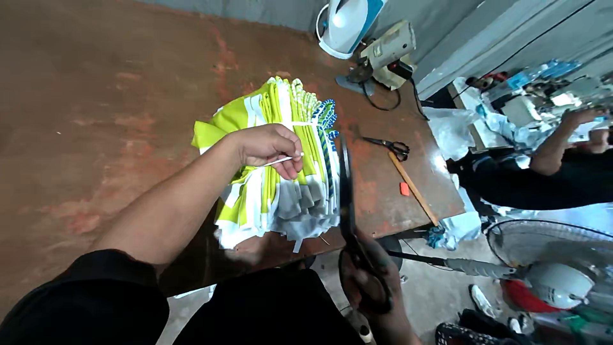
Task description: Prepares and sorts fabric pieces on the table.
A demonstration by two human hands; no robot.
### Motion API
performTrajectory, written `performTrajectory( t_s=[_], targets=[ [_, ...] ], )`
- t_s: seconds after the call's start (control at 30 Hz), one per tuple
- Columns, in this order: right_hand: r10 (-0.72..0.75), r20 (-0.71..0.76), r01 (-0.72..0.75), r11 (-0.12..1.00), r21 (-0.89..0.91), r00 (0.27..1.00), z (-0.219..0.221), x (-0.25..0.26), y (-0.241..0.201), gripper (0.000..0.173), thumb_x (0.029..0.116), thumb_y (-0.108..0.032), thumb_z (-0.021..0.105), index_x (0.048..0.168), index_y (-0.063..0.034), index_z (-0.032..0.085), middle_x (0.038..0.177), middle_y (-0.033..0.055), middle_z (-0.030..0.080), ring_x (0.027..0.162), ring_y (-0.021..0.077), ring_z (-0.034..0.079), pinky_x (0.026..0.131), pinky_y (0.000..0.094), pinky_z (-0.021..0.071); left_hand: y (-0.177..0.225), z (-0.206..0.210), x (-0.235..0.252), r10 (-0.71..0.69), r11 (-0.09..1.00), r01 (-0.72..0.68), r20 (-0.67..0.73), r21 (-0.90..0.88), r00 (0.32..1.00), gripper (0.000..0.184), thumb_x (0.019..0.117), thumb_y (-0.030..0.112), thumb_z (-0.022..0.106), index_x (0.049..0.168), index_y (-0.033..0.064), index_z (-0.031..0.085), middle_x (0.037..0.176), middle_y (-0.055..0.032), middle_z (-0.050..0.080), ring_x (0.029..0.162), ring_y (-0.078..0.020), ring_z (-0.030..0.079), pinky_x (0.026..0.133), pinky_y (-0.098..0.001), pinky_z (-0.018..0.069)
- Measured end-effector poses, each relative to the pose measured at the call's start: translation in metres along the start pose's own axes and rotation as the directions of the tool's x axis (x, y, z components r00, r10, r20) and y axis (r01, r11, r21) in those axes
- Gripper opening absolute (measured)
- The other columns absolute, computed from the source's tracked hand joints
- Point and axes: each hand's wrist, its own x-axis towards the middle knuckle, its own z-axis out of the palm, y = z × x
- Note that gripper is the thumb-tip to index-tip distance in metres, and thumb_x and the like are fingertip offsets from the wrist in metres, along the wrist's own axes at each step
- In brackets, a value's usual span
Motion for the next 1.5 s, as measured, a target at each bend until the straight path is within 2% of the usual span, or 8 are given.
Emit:
performTrajectory(
  t_s=[0.1, 0.2, 0.3, 0.4, 0.73, 1.0, 1.17, 1.5],
  targets=[
    [-0.006, 0.002, 0.006, 0.992, 0.126, 1.0, -0.009, -0.008, -0.009, 0.057, 0.098, -0.039, 0.068, 0.15, -0.0208, 0.053, 0.091, 0.0019, 0.07, 0.057, 0.0051, 0.062, 0.047, 0.0189, 0.0535, 0.021, 0.002, -0.006, 0.121, 0.896, -0.085, -0.054, 0.435, 0.991, 0.023, 0.1053, 0.012, 0.051, 0.094, 0.0023, 0.068, 0.087, -0.007, 0.074, 0.074, -0.0135, 0.072, 0.065, -0.03, 0.0605],
    [0.082, -0.017, -0.075, 0.968, 0.239, 0.997, -0.018, -0.002, -0.002, 0.061, 0.096, -0.048, 0.067, 0.147, -0.0171, 0.055, 0.091, 0.0046, 0.07, 0.056, 0.007, 0.061, 0.047, 0.0206, 0.0522, 0.043, -0.003, 0.011, 0.321, 0.591, 0.059, -0.302, 0.805, 0.898, 0.018, 0.1038, 0.014, 0.056, 0.101, 0.0028, 0.07, 0.09, -0.0121, 0.069, 0.083, -0.0244, 0.066, 0.078, -0.0489, 0.0538],
    [0.146, 0.017, -0.144, 0.942, 0.304, 0.989, -0.029, 0.021, 0.007, 0.064, 0.0948, -0.049, 0.068, 0.146, -0.0135, 0.054, 0.089, 0.0055, 0.068, 0.054, 0.0076, 0.059, 0.046, 0.0213, 0.0516, 0.037, -0.018, 0.039, 0.272, 0.355, 0.306, -0.411, 0.883, 0.87, 0.021, 0.0981, 0.018, 0.063, 0.11, 0.0045, 0.073, 0.114, -0.0202, 0.068, 0.111, -0.0401, 0.065, 0.093, -0.0665, 0.0502],
    [0.195, 0.055, -0.202, 0.913, 0.354, 0.979, -0.036, 0.052, 0.008, 0.068, 0.0939, -0.049, 0.07, 0.145, -0.0089, 0.051, 0.088, 0.0065, 0.066, 0.055, 0.0099, 0.059, 0.046, 0.0235, 0.0524, 0.036, -0.016, 0.051, 0.192, 0.288, 0.42, -0.482, 0.86, 0.855, 0.022, 0.0948, 0.026, 0.068, 0.106, 0.0084, 0.074, 0.118, -0.0191, 0.065, 0.114, -0.041, 0.062, 0.088, -0.0672, 0.0508],
    [0.308, 0.146, -0.338, 0.894, 0.293, 0.94, -0.046, 0.105, 0.001, 0.056, 0.1006, -0.042, 0.062, 0.141, -0.0046, 0.05, 0.081, 0.0046, 0.064, 0.053, 0.0088, 0.058, 0.048, 0.0238, 0.0541, 0.041, -0.042, 0.05, 0.054, 0.594, 0.287, -0.392, 0.752, 0.918, 0.03, 0.0993, 0.017, 0.056, 0.072, 0.0034, 0.06, 0.092, -0.0134, 0.061, 0.091, -0.0256, 0.059, 0.077, -0.049, 0.0466],
    [0.385, 0.135, -0.407, 0.876, 0.258, 0.913, -0.044, 0.101, -0.008, 0.064, 0.0954, -0.046, 0.068, 0.141, -0.0051, 0.05, 0.082, 0.0042, 0.064, 0.054, 0.0086, 0.058, 0.048, 0.0232, 0.0527, 0.041, -0.045, 0.044, 0.039, 0.709, 0.259, -0.403, 0.656, 0.914, 0.024, 0.1018, 0.013, 0.057, 0.081, 0.004, 0.062, 0.091, -0.0092, 0.06, 0.08, -0.0168, 0.056, 0.071, -0.0382, 0.0465],
    [0.352, 0.076, -0.36, 0.91, 0.206, 0.933, -0.034, 0.115, -0.002, 0.049, 0.1043, -0.035, 0.053, 0.142, -0.0055, 0.049, 0.081, 0.0044, 0.063, 0.054, 0.0076, 0.057, 0.049, 0.0216, 0.0516, 0.042, -0.044, 0.043, 0.036, 0.718, 0.25, -0.393, 0.65, 0.919, 0.021, 0.1016, 0.013, 0.06, 0.083, 0.004, 0.065, 0.092, -0.0087, 0.06, 0.081, -0.0173, 0.056, 0.072, -0.0392, 0.0462],
    [0.063, 0.002, -0.063, 0.995, -0.075, 0.998, -0.035, 0.09, 0.004, 0.054, 0.0956, -0.006, 0.059, 0.148, -0.0053, 0.048, 0.085, -0.0012, 0.065, 0.056, 0.0046, 0.058, 0.049, 0.0215, 0.0541, 0.008, -0.058, 0.027, 0.123, 0.906, 0.08, -0.437, 0.416, 0.891, 0.013, 0.103, 0.009, 0.056, 0.094, 0.0028, 0.063, 0.08, -0.0016, 0.06, 0.07, -0.0068, 0.057, 0.067, -0.027, 0.0506]
  ],
)
